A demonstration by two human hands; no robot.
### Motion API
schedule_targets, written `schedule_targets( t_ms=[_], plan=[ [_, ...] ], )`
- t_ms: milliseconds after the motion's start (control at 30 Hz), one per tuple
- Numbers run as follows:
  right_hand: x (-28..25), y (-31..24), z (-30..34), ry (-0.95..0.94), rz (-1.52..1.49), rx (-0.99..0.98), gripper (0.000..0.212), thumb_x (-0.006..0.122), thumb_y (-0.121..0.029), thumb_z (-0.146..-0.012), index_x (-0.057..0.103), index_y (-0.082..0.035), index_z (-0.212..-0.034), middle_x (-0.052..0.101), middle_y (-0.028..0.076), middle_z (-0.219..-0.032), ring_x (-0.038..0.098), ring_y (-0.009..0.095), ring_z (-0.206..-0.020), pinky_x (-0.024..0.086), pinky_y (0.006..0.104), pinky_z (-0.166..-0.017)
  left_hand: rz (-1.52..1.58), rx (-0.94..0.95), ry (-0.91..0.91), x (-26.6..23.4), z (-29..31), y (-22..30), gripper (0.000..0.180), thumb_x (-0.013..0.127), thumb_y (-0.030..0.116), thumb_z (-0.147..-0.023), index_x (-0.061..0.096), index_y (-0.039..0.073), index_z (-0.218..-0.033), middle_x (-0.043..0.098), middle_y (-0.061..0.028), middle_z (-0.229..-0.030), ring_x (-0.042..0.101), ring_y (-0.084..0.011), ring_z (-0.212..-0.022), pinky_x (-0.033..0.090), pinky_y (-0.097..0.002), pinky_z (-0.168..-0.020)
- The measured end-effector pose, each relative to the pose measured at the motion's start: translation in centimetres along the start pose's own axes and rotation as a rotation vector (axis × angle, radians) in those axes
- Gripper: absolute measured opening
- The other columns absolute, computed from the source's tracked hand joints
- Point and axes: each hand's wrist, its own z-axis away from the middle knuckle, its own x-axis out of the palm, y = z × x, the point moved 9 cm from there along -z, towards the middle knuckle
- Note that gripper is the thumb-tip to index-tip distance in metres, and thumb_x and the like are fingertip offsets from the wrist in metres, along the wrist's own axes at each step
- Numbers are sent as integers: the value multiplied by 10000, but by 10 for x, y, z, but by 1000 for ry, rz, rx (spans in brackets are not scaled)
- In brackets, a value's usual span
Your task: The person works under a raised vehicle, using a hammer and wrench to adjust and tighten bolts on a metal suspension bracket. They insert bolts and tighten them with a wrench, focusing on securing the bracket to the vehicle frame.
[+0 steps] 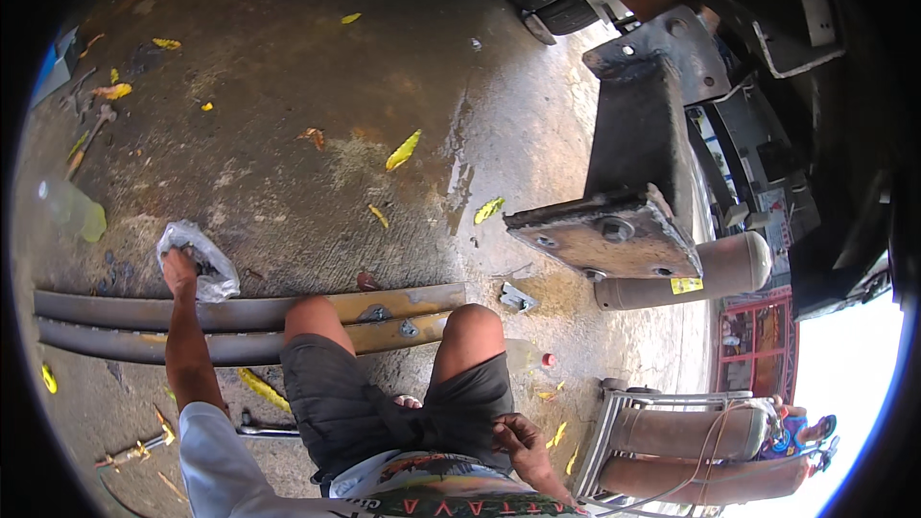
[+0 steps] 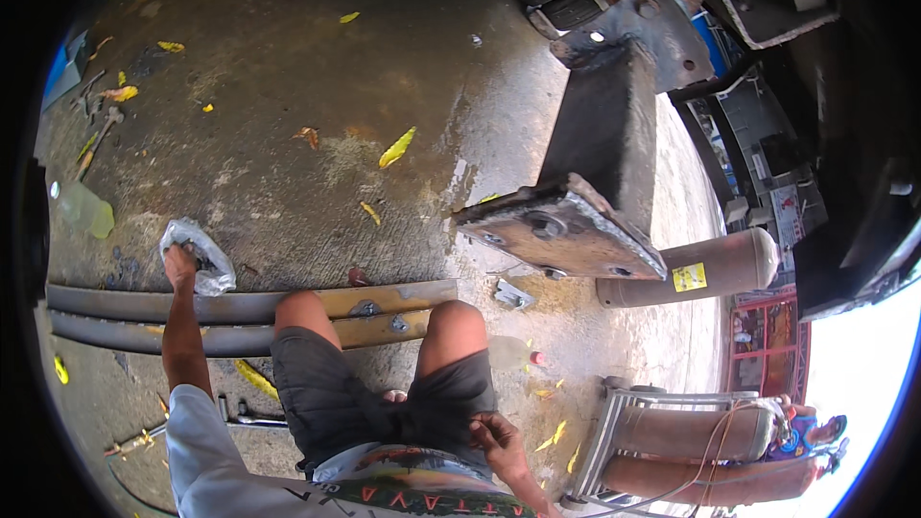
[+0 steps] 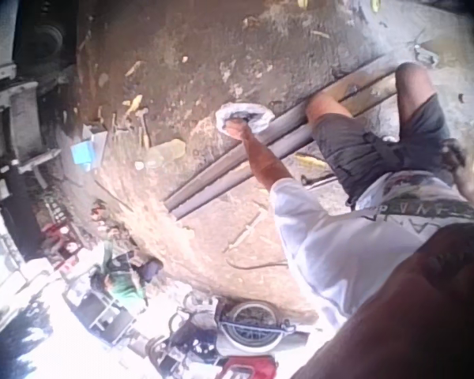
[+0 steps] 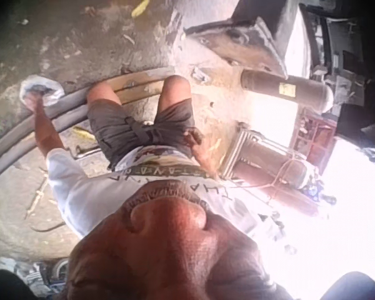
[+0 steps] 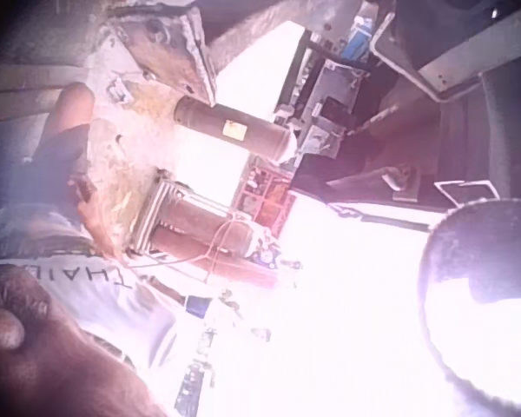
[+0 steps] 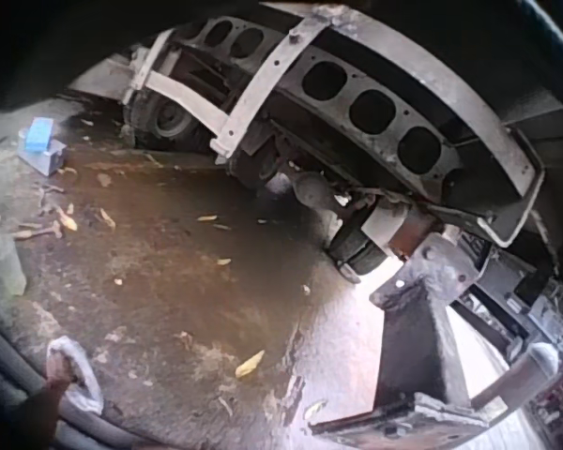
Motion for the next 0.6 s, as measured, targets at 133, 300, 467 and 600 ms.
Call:
schedule_targets(
  t_ms=[133, 300, 467, 600],
  plan=[
    [3, 0, 1, -21, 64, -31, 200, 677, -162, -1008, 657, 3, -1119, 655, 16, -850, 619, 89, -747, 559, 273, -690, -17, -16, 73, 12, -18, -20, 335, 682, 342, -929, 696, 26, -1037, 706, -238, -1009, 682, -453, -993, 537, -546, -860],
    [3, 11, 11, 7, 46, -9, 213, 676, -165, -1009, 647, 11, -1126, 653, 20, -847, 627, 91, -748, 553, 264, -682, -46, 92, 101, 17, -13, -8, 248, 622, 277, -956, 657, 35, -994, 690, -251, -1062, 673, -453, -992, 530, -551, -861],
    [12, -4, 0, -46, 53, -58, 208, 670, -164, -1013, 645, 10, -1123, 653, 25, -842, 632, 98, -742, 549, 269, -684, 35, 223, 124, 48, -42, -45, 235, 597, 259, -932, 645, 34, -981, 676, -277, -1068, 645, -499, -1002, 516, -564, -870],
    [11, 9, 3, -67, 82, -41, 224, 677, -188, -1012, 638, -6, -1136, 654, 24, -857, 649, 104, -739, 561, 274, -698, 80, 58, -40, 38, -34, -40, 268, 605, 223, -918, 667, -33, -960, 711, -269, -1018, 655, -486, -1034, 513, -553, -889]
  ],
)
